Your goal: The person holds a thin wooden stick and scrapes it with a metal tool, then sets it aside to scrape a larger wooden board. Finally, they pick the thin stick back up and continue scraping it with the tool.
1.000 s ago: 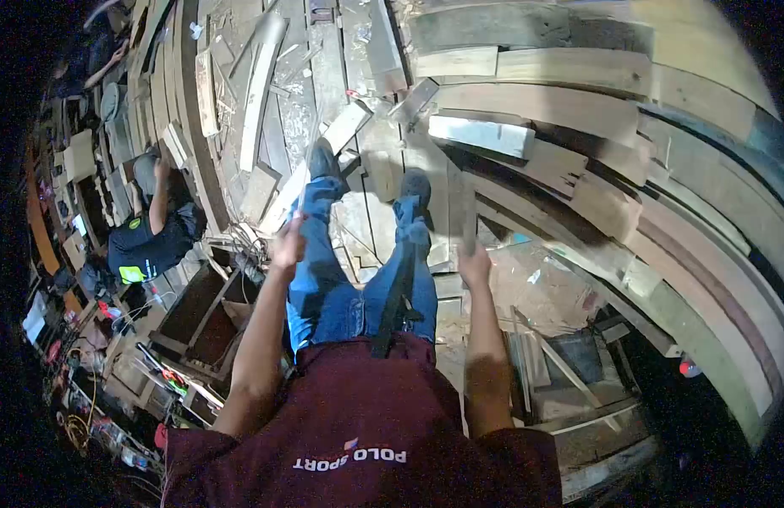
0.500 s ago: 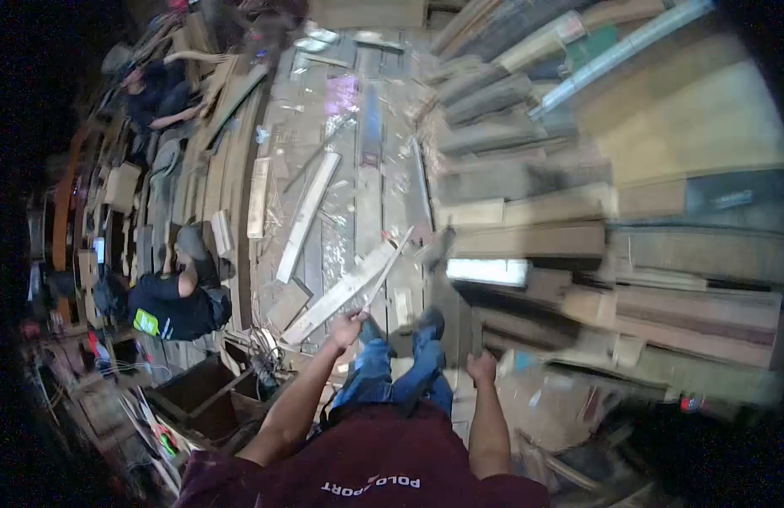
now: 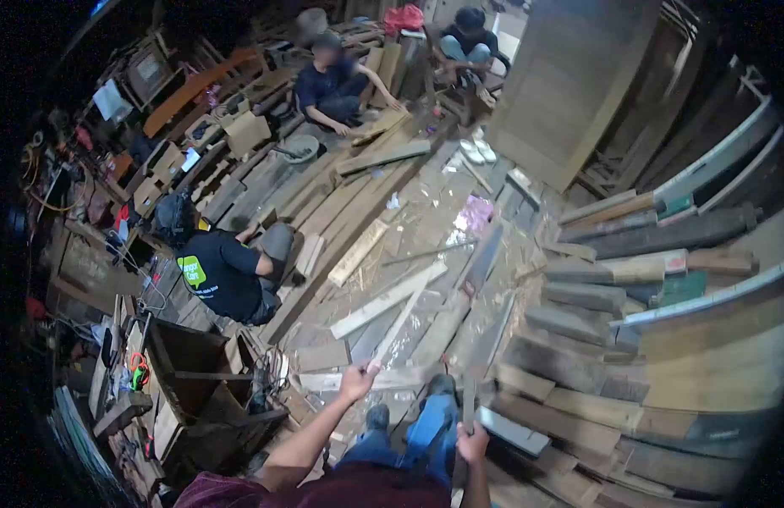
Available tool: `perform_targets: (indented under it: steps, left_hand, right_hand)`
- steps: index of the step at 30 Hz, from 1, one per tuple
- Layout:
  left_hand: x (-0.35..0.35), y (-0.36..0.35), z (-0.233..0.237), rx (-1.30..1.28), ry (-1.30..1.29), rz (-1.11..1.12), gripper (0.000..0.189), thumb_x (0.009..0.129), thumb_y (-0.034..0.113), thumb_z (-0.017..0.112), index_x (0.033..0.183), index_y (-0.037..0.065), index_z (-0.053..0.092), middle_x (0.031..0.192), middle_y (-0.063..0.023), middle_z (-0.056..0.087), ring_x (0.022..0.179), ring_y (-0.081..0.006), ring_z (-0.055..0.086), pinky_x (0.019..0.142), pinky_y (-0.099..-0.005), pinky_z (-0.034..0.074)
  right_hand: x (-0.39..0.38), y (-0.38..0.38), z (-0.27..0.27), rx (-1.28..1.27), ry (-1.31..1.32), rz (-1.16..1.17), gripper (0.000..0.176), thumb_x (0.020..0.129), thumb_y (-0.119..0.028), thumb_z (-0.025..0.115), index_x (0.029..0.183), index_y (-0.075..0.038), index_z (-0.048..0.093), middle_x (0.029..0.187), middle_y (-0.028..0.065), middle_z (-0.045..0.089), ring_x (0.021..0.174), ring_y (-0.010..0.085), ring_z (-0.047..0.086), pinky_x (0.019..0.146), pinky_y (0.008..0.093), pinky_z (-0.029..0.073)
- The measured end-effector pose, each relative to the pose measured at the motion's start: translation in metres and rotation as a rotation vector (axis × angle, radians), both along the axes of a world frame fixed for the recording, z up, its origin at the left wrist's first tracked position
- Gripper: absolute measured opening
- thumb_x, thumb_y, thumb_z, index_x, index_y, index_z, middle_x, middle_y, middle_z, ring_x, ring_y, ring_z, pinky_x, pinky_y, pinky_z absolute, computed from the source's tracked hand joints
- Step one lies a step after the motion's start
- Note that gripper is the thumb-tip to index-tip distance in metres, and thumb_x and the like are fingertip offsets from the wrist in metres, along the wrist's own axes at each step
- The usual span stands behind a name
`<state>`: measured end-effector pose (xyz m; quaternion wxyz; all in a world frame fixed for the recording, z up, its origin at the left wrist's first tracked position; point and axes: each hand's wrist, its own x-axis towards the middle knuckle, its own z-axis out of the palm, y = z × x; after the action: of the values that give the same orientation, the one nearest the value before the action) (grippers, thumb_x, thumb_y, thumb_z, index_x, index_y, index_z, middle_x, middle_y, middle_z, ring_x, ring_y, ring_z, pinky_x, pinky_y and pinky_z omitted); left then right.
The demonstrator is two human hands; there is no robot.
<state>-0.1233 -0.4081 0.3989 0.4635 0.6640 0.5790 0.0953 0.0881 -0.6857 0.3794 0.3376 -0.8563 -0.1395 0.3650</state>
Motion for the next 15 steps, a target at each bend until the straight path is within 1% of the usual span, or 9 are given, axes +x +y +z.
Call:
perform_targets:
  steps: [1, 3, 4, 5, 7, 9, 11, 13, 15]
  left_hand:
    - [0.013, 0.004, 0.009, 0.024, -0.021, 0.015, 0.045, 0.084, 0.046, 0.061, 0.115, 0.013, 0.067, 0.086, -0.0203, 0.068, 0.083, -0.0364, 0.067, 0.075, -0.0437, 0.052]
    - [0.045, 0.017, 0.034, 0.021, -0.007, -0.01, 0.044, 0.083, 0.043, 0.064, 0.113, 0.011, 0.066, 0.087, -0.0201, 0.067, 0.084, -0.0356, 0.067, 0.073, -0.0444, 0.052]
    - [0.056, 0.023, 0.01, -0.066, -0.069, 0.005, 0.042, 0.082, 0.04, 0.067, 0.108, 0.008, 0.066, 0.087, -0.0204, 0.067, 0.084, -0.0365, 0.066, 0.073, -0.0448, 0.052]
    - [0.065, 0.024, 0.009, -0.02, -0.073, -0.014, 0.04, 0.081, 0.038, 0.068, 0.106, 0.007, 0.066, 0.087, -0.0204, 0.067, 0.085, -0.0367, 0.066, 0.073, -0.0447, 0.052]
    - [0.09, 0.041, 0.015, 0.094, -0.082, -0.042, 0.036, 0.08, 0.035, 0.069, 0.102, 0.006, 0.067, 0.087, -0.0205, 0.067, 0.085, -0.037, 0.066, 0.073, -0.0445, 0.052]
    - [0.105, 0.06, 0.003, 0.012, -0.109, -0.113, 0.04, 0.085, 0.027, 0.068, 0.116, 0.002, 0.063, 0.082, -0.0132, 0.069, 0.066, -0.0195, 0.067, 0.064, -0.0371, 0.052]
    - [0.123, 0.07, 0.062, 0.046, -0.012, -0.137, 0.041, 0.085, 0.029, 0.067, 0.118, 0.006, 0.063, 0.081, -0.0135, 0.069, 0.068, -0.0222, 0.068, 0.065, -0.0374, 0.052]
    - [0.131, 0.067, 0.09, -0.043, -0.041, -0.082, 0.042, 0.082, 0.033, 0.067, 0.119, 0.012, 0.065, 0.08, -0.0181, 0.069, 0.076, -0.0294, 0.07, 0.07, -0.0416, 0.053]
    - [0.132, 0.061, 0.086, -0.134, -0.098, -0.045, 0.047, 0.083, 0.036, 0.067, 0.124, 0.015, 0.062, 0.077, -0.0151, 0.07, 0.071, -0.0221, 0.07, 0.07, -0.0391, 0.054]
  right_hand:
    - [0.004, 0.011, -0.002, 0.13, -0.05, 0.031, 0.025, 0.087, -0.023, 0.064, 0.1, -0.003, 0.064, 0.07, 0.0114, 0.065, 0.068, 0.0229, 0.067, 0.066, 0.0351, 0.052]
    - [0.012, 0.061, 0.04, 0.131, -0.041, 0.058, 0.03, 0.088, -0.023, 0.062, 0.108, 0.0, 0.063, 0.081, 0.0166, 0.068, 0.077, 0.0277, 0.069, 0.072, 0.037, 0.052]
    - [0.015, 0.088, 0.064, 0.244, -0.145, 0.106, 0.038, 0.088, -0.022, 0.062, 0.117, 0.001, 0.059, 0.096, 0.0224, 0.065, 0.091, 0.0326, 0.066, 0.081, 0.0386, 0.05]
    - [0.018, 0.115, 0.087, 0.352, -0.252, 0.155, 0.046, 0.088, -0.022, 0.061, 0.126, 0.003, 0.054, 0.111, 0.0281, 0.063, 0.104, 0.0375, 0.063, 0.09, 0.0402, 0.048]
    - [0.033, 0.159, 0.111, 0.466, -0.4, 0.288, 0.05, 0.088, -0.022, 0.06, 0.131, 0.001, 0.05, 0.111, 0.0291, 0.062, 0.107, 0.0403, 0.061, 0.09, 0.0416, 0.048]
    - [0.06, 0.196, 0.099, 0.547, -0.363, 0.445, 0.05, 0.089, -0.015, 0.059, 0.135, -0.001, 0.047, 0.105, 0.0234, 0.067, 0.096, 0.0354, 0.066, 0.084, 0.0398, 0.051]
    - [0.086, 0.231, 0.139, 0.522, -0.477, 0.727, 0.052, 0.088, -0.021, 0.058, 0.136, -0.006, 0.047, 0.096, 0.0261, 0.066, 0.082, 0.044, 0.065, 0.073, 0.045, 0.053]
    - [0.126, 0.252, 0.115, 0.251, -0.433, 0.88, 0.051, 0.087, -0.021, 0.058, 0.137, -0.01, 0.048, 0.093, 0.0265, 0.066, 0.08, 0.0433, 0.065, 0.071, 0.046, 0.052]
    - [0.153, 0.268, 0.119, 0.25, -0.506, 0.736, 0.049, 0.088, -0.022, 0.056, 0.135, -0.012, 0.05, 0.089, 0.0263, 0.066, 0.078, 0.0435, 0.064, 0.071, 0.0477, 0.051]
